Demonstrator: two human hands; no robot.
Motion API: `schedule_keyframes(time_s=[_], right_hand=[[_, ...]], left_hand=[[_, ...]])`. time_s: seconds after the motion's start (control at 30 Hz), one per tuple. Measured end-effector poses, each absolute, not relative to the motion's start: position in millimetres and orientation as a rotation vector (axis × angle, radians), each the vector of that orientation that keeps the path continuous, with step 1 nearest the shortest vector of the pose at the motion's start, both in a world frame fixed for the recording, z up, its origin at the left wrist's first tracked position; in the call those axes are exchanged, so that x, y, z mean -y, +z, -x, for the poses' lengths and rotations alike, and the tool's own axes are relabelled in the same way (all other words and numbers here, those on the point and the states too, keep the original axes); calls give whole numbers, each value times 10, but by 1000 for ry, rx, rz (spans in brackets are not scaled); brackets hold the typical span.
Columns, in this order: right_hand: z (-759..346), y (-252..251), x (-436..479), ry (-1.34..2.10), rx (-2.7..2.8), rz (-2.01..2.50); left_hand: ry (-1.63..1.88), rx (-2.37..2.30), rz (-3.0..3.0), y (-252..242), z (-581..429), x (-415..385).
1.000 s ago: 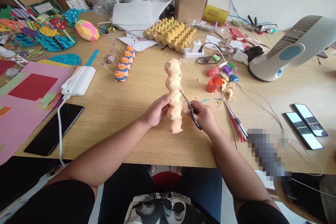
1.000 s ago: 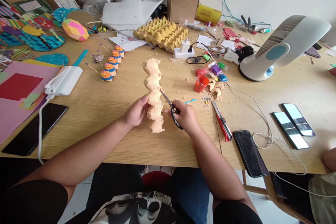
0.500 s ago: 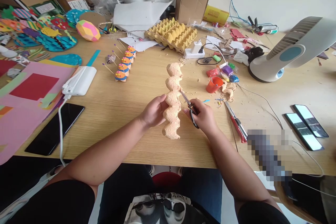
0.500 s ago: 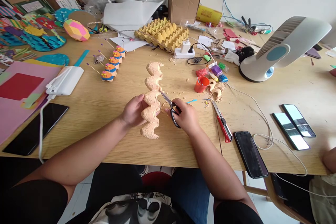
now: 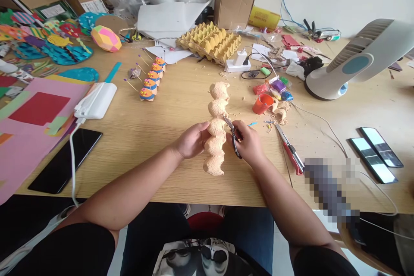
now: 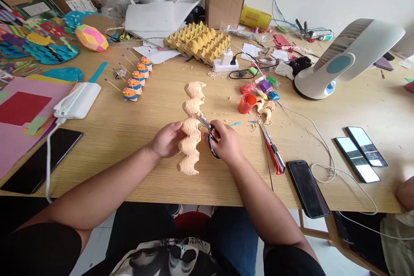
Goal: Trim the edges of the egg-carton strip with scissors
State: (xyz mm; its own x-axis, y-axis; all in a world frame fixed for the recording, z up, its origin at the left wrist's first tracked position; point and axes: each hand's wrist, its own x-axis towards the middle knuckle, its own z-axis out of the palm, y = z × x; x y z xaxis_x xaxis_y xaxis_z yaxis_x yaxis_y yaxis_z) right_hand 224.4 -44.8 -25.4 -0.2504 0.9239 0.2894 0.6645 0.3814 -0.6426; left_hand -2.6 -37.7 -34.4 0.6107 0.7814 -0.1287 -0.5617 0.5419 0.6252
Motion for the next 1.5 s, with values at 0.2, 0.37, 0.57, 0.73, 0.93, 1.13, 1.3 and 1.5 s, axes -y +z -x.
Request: schedule_keyframes(time_s=[0.2, 0.37, 0.57, 0.73, 0.93, 1.13, 1.3, 1.5], right_hand=[[-2218, -269, 447, 501, 1965, 1351], [-2210, -236, 458, 525, 1954, 1383], [-2216, -212, 460, 500, 1945, 1409], [-2219, -206, 452, 449, 1950, 1385], [-2236, -197, 456, 432, 1976, 1387], [-2256, -207, 455, 450, 1961, 1436], [-2259, -232, 456, 440, 1941, 1417], [-2266, -231, 469, 442, 1955, 1448]], left_hand=[[785, -374, -557, -364, 31, 389], [779, -378, -560, -379, 27, 384], [769, -423, -569, -442, 39, 379], [731, -407, -602, -450, 38, 385], [726, -406, -600, -427, 47, 393], [720, -394, -593, -424, 47, 390], [693, -362, -589, -399, 35, 398], [683, -335, -591, -394, 31, 398]])
